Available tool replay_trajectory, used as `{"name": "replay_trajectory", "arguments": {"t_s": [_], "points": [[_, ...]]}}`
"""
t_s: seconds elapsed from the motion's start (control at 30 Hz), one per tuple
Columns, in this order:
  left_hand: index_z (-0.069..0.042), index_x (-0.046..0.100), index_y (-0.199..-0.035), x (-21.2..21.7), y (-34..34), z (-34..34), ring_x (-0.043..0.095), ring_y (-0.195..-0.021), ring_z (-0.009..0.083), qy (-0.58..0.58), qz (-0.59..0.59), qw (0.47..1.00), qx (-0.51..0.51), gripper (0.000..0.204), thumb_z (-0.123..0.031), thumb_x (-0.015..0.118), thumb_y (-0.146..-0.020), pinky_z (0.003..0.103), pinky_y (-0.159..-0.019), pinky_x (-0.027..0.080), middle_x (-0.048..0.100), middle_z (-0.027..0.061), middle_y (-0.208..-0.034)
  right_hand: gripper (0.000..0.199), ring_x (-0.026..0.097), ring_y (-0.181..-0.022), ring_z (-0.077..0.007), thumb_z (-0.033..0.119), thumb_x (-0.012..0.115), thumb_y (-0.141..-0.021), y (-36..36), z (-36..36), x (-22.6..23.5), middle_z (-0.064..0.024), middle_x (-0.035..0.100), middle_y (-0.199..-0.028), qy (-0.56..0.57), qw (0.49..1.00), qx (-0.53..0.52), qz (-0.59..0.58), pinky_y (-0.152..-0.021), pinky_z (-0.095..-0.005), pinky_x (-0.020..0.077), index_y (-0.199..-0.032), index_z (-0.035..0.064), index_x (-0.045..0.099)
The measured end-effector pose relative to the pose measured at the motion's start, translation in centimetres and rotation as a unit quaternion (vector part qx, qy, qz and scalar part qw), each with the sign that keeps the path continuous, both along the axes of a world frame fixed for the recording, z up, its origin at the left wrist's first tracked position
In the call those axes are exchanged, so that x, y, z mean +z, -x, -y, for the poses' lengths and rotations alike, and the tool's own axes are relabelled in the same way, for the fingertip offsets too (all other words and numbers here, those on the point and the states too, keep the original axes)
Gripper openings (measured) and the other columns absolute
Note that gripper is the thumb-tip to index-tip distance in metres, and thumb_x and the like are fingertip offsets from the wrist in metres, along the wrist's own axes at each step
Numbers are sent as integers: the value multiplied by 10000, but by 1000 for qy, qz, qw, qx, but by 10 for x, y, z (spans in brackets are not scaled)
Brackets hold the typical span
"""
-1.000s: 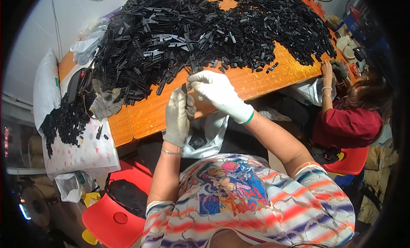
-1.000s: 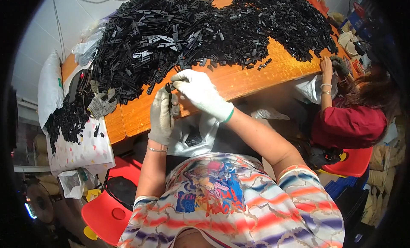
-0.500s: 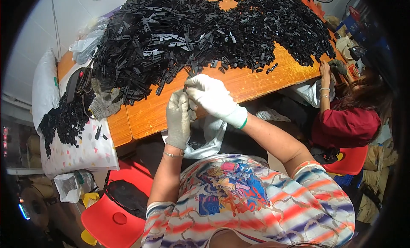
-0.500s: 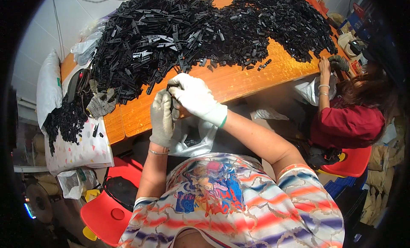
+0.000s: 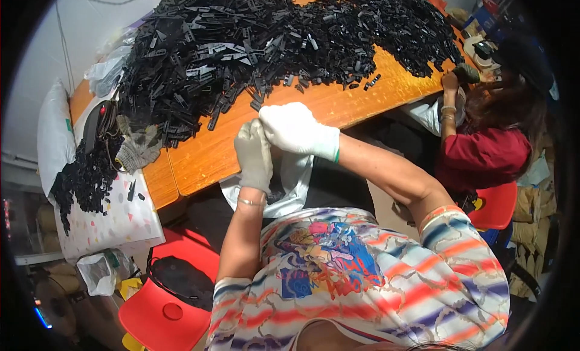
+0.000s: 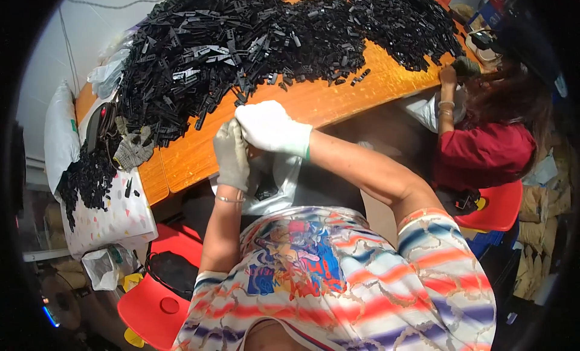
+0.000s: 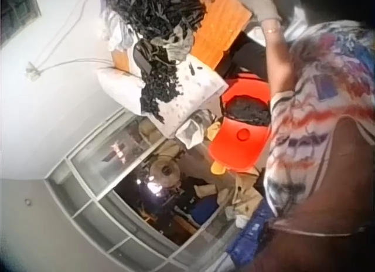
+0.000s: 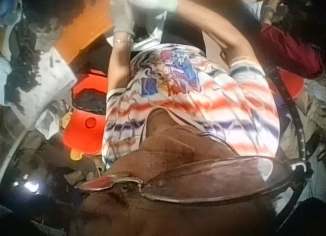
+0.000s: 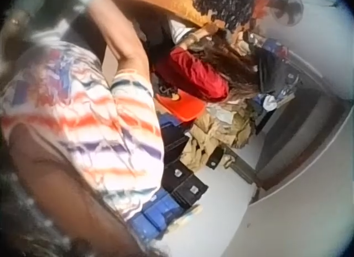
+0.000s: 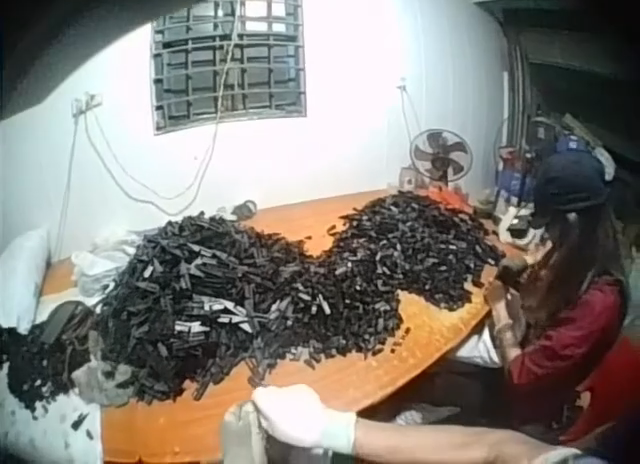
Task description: Sorting and inspecting small black plastic clips or components at a workbench.
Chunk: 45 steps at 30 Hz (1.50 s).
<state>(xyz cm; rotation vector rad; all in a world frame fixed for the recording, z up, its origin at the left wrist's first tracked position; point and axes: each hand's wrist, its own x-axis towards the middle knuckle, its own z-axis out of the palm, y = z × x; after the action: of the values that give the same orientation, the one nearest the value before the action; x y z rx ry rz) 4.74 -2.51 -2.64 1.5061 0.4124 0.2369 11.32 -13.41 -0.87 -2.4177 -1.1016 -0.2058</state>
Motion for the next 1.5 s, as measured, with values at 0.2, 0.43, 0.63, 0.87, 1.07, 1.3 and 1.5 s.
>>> {"name": "replay_trajectory", "arguments": {"t_s": [0.2, 0.43, 0.63, 0.87, 1.07, 1.3, 1.5], "points": [[-44, 550, -838, 7, -8, 1, 394, -519, 50, 20, -4, 999, -39, 296, -272, 469, -1008, 220, -461, 321, 466, -27, -638, 167, 642, -743, -385, 234, 536, -878, 2, 7, 11, -167, 654, -776, -12, 992, -86, -91, -671, -477, 505, -894, 76, 587], [-33, 557, -1044, -4, 24, -15, 464, -546, 37, 193, 10, 977, -93, 220, -245, 523, -996, 170, -468, 347, 578, 14, -760, 333, 633, -812, -156, 312, 568, -906, -8, 36, 21, -72, 687, -902, -177, 924, 29, -337, -740, -291, 491, -1086, 53, 673], [-56, 526, -939, -8, 46, -12, 362, -531, 40, 326, -18, 924, -197, 233, -280, 515, -1001, 172, -464, 274, 480, -12, -716, 255, 546, -684, -64, 272, 620, -909, 16, 39, 10, -3, 660, -809, -286, 776, 61, -558, -617, -224, 448, -971, 39, 704], [7, 592, -1058, -17, 83, -20, 477, -587, 73, 95, -66, 977, -180, 296, -262, 479, -1011, 189, -555, 387, 567, 17, -762, 316, 634, -732, -165, 330, 644, -843, 28, 27, 10, -111, 678, -825, -106, 880, 3, -462, -690, -307, 493, -845, 19, 698], [-166, 625, -1189, 1, 93, -25, 622, -887, 330, -545, -76, 830, -85, 276, -194, 543, -927, 415, -771, 505, 638, 135, -1007, 131, 661, -835, -308, 244, 639, -832, -38, 43, -13, -119, 676, -921, -72, 986, -98, -110, -726, -371, 524, -859, 135, 705], [-196, 576, -1165, 9, 22, -33, 605, -845, 325, -619, 69, 778, -86, 276, -125, 565, -898, 440, -700, 499, 587, 120, -932, 127, 629, -780, -365, 157, 542, -811, -97, 40, -33, -177, 600, -842, 25, 987, -120, 101, -677, -454, 507, -833, 95, 651], [-147, 608, -1007, 4, -42, -39, 619, -880, 308, -698, 55, 699, -146, 164, -103, 583, -851, 428, -712, 524, 598, 110, -933, 94, 632, -738, -365, 157, 652, -760, -92, 22, -32, -168, 607, -829, 50, 991, -98, 76, -650, -448, 501, -837, 110, 679]]}}
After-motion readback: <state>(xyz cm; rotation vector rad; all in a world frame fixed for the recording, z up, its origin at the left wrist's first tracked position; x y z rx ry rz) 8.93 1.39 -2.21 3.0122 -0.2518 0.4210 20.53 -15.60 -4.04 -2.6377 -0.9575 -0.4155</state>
